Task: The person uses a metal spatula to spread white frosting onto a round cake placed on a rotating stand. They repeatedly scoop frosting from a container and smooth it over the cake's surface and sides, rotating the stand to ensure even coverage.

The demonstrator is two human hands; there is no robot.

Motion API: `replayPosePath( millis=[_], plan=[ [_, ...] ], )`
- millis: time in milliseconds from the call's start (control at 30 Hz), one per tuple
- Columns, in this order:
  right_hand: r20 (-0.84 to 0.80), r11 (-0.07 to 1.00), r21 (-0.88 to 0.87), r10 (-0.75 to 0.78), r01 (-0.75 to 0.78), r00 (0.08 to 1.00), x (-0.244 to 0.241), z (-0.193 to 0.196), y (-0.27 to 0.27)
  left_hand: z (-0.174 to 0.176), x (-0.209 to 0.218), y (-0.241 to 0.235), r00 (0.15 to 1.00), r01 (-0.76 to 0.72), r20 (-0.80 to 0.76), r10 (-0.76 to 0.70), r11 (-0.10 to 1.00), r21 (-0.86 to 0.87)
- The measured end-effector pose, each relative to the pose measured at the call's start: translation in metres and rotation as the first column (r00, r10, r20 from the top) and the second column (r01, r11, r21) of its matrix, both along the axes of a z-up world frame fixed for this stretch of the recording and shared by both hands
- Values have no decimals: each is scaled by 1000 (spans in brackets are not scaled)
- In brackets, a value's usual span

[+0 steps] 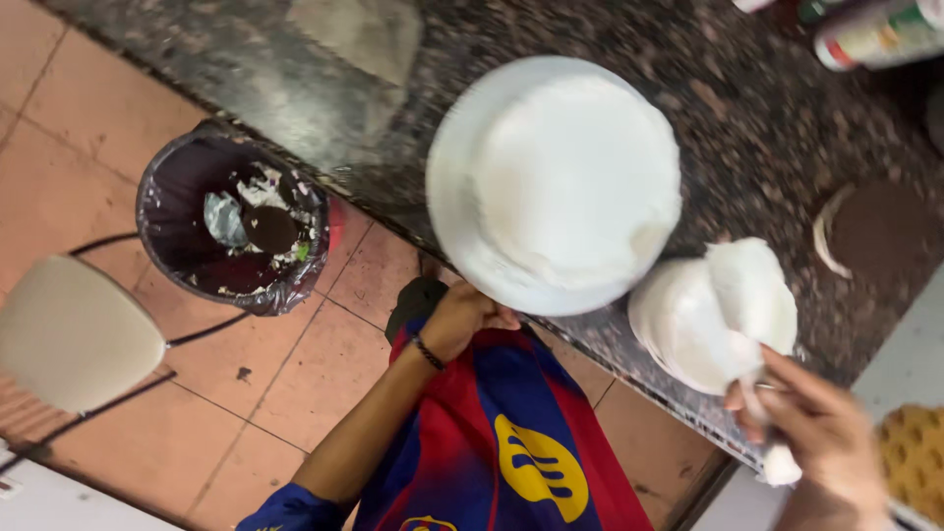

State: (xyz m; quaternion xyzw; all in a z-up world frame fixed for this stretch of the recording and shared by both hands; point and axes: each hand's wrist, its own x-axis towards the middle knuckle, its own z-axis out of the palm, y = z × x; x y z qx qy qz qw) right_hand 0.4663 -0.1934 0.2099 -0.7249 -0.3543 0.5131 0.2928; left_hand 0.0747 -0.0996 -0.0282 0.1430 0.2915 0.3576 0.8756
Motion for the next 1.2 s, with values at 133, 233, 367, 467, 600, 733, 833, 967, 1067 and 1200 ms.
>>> replayPosePath(
  millis=[133, 233, 367, 467, 600, 733, 833, 967, 1067, 1200],
  plan=[
    [201, 841, -264, 526, -472, 826, -9, 69, 131, 18, -52, 42, 986, -115, 109, 129, 985, -128],
    [286, 594, -480, 801, -645, 526, -65, 100, 223, 24, -73, 64, 992, -37, 122, 35, 999, 20],
    [297, 151, -692, 951, -706, -87, -162, 115, 337, 18, -66, 82, 999, -9, 39, -6, 936, 352],
    [262, -99, -798, 831, -595, -490, -226, 106, 378, 11, -69, 94, 995, 71, 43, -89, 947, 312],
    [180, -248, -904, 517, -348, -837, -292, 92, 374, 12, -72, 106, 996, 73, -69, -54, 942, 327],
    [10, -230, -970, 274, -76, -962, -341, 91, 343, 18, -77, 118, 995, 44, -104, 5, 888, 457],
    [25, -171, -983, 223, -64, -974, -359, 94, 307, 19, -77, 125, 995, 18, -98, 34, 872, 489],
    [263, -177, -945, 94, -276, -960, -351, 97, 295, 20, -78, 131, 980, 116, -199, -24, 877, 466],
    [227, -114, -965, 86, -236, -970, -338, 100, 306, 25, -78, 131, 1000, 10, -9, -8, 925, 379],
    [286, -255, -913, 156, -318, -945, -337, 106, 296, 24, -79, 128, 995, 35, -99, 10, 898, 439]
  ],
)
